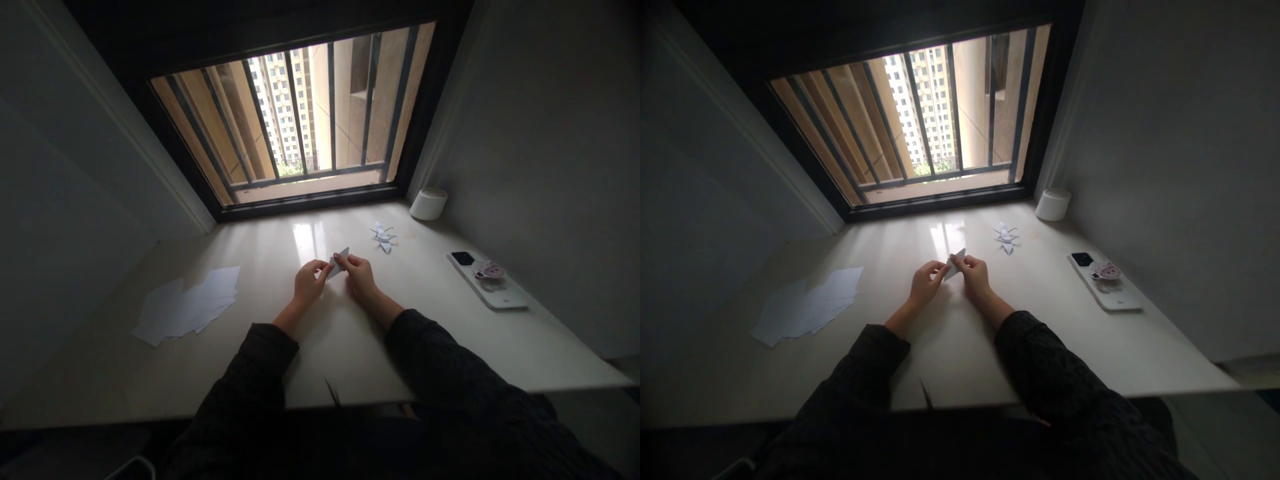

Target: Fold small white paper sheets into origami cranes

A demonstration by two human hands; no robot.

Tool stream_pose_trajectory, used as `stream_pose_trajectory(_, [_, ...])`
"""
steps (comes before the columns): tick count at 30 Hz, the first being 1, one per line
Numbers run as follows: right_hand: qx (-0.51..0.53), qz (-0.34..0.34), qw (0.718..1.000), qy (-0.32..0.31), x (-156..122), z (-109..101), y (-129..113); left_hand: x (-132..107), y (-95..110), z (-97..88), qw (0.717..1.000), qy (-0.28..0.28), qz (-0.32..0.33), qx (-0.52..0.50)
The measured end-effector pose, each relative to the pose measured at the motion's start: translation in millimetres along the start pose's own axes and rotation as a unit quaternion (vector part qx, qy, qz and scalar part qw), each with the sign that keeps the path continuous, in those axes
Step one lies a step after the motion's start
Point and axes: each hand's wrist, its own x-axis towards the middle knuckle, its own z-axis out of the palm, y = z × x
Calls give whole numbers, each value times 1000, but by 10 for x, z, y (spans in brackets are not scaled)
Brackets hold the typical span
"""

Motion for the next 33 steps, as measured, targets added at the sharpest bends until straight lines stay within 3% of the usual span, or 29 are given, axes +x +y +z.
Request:
stream_pose_trajectory(12, [23,5,996,85,114,-70,76,-13,-17,45,999,-10,-37,-36])
stream_pose_trajectory(22, [75,26,991,109,123,-53,51,19,-71,84,987,-25,-85,-131])
stream_pose_trajectory(33, [45,15,990,134,127,-82,51,15,-96,54,991,8,-92,-98])
